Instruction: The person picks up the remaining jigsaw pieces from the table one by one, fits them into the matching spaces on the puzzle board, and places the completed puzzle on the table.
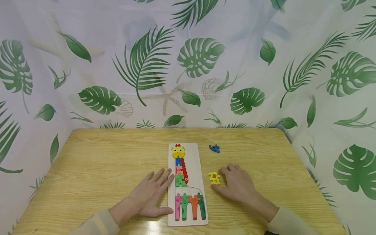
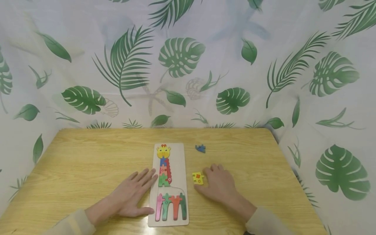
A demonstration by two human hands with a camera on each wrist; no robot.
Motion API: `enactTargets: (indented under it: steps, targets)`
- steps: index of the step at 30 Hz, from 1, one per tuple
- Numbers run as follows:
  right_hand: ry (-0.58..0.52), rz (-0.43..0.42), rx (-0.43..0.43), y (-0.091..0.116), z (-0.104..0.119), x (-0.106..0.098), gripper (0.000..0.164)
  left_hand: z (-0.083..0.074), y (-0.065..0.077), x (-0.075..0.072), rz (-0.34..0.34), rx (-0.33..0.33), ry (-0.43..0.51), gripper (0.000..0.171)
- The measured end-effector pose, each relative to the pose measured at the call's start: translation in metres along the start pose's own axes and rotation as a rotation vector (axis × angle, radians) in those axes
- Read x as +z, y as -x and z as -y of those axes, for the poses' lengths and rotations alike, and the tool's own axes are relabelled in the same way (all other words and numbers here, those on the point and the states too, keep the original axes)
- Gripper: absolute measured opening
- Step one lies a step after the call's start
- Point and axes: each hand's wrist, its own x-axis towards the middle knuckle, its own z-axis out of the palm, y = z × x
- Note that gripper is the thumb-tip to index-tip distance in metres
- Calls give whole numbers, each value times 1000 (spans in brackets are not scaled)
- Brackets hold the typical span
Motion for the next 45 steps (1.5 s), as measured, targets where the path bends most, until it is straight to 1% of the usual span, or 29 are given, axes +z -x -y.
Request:
enactTargets:
  steps: [7,13,17,27,35,40,45]
  targets:
    - [61,-2,31,2,4,4,67,0,0,0,3,-2,4,109]
    - [133,-14,19,3,7,6,69,-1,0,0,5,-3,18,108]
    - [154,-24,8,3,9,7,71,0,1,-1,6,0,13,108]
    - [160,-47,-9,3,7,8,67,0,0,0,-1,1,2,108]
    - [120,-69,-49,4,3,5,60,0,0,0,3,2,3,108]
    - [114,-86,-79,4,0,7,56,0,0,0,3,0,-9,109]
    - [86,-80,-81,3,-1,7,50,0,1,0,6,-5,-6,109]
